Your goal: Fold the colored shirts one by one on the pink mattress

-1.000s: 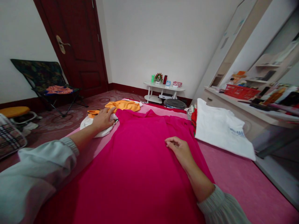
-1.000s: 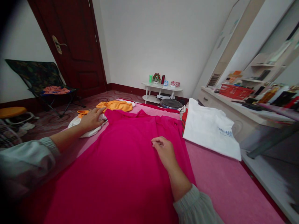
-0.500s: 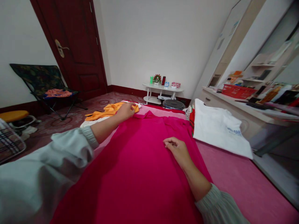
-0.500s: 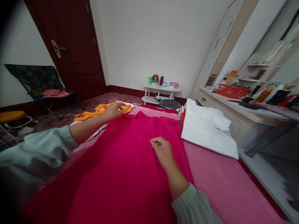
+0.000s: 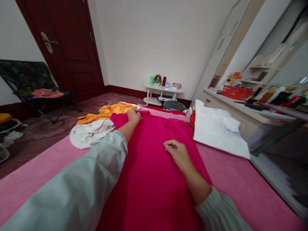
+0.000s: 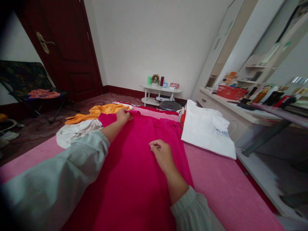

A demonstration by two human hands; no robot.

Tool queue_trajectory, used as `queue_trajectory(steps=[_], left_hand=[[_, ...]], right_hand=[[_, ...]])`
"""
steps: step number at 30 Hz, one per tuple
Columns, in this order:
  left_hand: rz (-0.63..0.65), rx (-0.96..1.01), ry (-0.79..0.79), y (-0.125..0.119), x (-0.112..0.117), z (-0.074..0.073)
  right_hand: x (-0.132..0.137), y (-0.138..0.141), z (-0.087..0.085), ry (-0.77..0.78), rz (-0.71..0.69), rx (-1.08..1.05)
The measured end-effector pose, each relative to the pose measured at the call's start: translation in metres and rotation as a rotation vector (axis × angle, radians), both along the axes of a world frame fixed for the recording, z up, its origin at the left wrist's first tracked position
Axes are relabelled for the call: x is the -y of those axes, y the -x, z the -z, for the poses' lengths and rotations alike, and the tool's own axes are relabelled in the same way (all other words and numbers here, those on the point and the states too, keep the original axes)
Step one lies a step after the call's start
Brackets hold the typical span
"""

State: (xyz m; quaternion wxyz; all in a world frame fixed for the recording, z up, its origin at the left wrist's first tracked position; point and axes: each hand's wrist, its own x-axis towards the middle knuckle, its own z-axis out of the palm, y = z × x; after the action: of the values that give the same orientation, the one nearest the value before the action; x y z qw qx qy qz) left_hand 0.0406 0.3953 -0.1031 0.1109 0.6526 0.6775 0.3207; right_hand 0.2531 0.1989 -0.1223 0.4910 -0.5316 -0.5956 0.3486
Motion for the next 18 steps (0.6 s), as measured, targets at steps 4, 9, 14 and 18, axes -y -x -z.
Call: queue_trajectory(steps=[4,9,14,18], left_hand=[[0.004,-0.030,-0.087,-0.006,0.012,0.012],[0.129,-0.105,-0.058,-0.012,0.021,0.028],[0.212,-0.148,0.017,-0.011,0.019,0.029],[0.227,-0.147,0.038,-0.011,0.018,0.030]], right_hand=[[-0.002,-0.001,0.001,0.002,0.002,0.005],[-0.001,0.001,0.004,0.023,0.064,-0.131],[-0.012,-0.004,0.005,0.068,0.122,-0.157],[-0.059,-0.030,-0.014,0.036,0.199,-0.067]])
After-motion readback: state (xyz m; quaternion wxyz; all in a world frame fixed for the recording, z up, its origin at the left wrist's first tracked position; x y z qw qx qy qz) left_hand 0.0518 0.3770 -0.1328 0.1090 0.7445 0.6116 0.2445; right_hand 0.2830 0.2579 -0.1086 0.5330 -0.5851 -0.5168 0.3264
